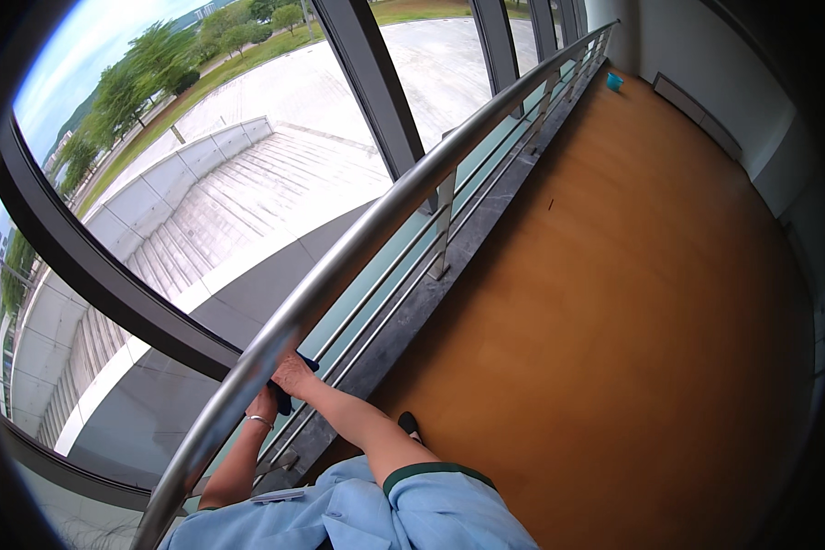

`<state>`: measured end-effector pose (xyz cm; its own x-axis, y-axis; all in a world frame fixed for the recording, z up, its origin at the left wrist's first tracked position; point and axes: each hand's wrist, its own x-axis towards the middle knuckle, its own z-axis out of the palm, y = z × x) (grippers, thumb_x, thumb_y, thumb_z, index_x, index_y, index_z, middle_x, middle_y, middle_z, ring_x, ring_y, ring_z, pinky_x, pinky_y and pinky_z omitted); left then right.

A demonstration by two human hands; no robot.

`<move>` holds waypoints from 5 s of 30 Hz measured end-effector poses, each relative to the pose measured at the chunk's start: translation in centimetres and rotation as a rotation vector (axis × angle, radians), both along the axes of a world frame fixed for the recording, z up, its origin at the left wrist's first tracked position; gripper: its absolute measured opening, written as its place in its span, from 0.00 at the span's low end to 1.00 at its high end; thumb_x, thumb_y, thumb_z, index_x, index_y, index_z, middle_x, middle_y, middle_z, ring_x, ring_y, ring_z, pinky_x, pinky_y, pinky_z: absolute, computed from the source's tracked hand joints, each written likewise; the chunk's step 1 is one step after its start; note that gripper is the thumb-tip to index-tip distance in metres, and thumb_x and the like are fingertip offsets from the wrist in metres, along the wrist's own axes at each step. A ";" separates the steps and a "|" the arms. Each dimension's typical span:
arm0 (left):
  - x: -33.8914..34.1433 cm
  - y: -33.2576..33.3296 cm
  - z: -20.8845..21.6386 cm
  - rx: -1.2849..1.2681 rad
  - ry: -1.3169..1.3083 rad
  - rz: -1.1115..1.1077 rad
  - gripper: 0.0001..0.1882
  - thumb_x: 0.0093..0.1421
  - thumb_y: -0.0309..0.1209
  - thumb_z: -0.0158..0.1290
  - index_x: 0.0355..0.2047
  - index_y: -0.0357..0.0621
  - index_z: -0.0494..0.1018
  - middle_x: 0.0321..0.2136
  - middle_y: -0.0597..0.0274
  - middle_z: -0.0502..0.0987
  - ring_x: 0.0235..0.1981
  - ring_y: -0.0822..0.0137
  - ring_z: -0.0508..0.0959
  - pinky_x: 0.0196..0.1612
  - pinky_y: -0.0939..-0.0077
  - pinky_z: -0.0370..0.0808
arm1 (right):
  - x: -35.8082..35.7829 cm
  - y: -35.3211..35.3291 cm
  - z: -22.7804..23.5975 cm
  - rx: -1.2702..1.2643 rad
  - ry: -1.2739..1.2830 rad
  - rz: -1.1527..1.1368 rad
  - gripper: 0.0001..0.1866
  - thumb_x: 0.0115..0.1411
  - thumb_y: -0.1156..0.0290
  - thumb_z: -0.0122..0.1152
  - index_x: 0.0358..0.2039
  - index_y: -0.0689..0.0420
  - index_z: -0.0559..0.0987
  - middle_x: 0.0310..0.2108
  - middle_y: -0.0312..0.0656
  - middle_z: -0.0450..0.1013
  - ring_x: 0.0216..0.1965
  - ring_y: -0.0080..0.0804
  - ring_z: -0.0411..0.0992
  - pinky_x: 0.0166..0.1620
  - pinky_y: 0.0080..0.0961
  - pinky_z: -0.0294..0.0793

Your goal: The person wrings a blue cloth in a bucket of water, then wipes a metal handrail and a curved white wall section with the cloth. The person moves along the railing, wiping it continuously.

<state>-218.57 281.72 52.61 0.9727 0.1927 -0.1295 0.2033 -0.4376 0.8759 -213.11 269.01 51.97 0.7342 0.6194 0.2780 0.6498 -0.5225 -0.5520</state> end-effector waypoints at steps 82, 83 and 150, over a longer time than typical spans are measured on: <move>25.2 -32.3 -8.7 -1.134 0.241 0.383 0.29 0.63 0.48 0.50 0.58 0.43 0.64 0.53 0.55 0.72 0.53 0.57 0.73 0.58 0.58 0.69 | 26.7 -35.8 -6.6 1.112 1.623 -0.163 0.16 0.55 0.68 0.58 0.44 0.59 0.74 0.39 0.39 0.74 0.40 0.25 0.73 0.43 0.24 0.75; 25.9 -30.3 -10.0 -1.102 0.157 0.319 0.29 0.63 0.47 0.51 0.59 0.43 0.63 0.54 0.55 0.72 0.53 0.58 0.73 0.59 0.58 0.69 | 27.9 -35.3 -7.3 1.021 1.510 -0.132 0.17 0.55 0.69 0.59 0.44 0.60 0.75 0.39 0.40 0.74 0.40 0.26 0.73 0.44 0.24 0.74; 1.0 -10.0 -8.7 0.810 0.263 0.216 0.27 0.61 0.34 0.46 0.60 0.46 0.58 0.55 0.52 0.65 0.56 0.53 0.66 0.55 0.61 0.64 | 4.1 -8.1 -9.8 -0.483 0.043 0.156 0.30 0.60 0.48 0.52 0.62 0.40 0.62 0.66 0.41 0.52 0.67 0.47 0.44 0.63 0.62 0.41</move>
<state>-217.62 271.68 43.92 0.8624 0.4986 -0.0878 0.5047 -0.8332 0.2259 -208.99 260.89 42.20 0.6270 0.7731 -0.0957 0.7228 -0.6231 -0.2987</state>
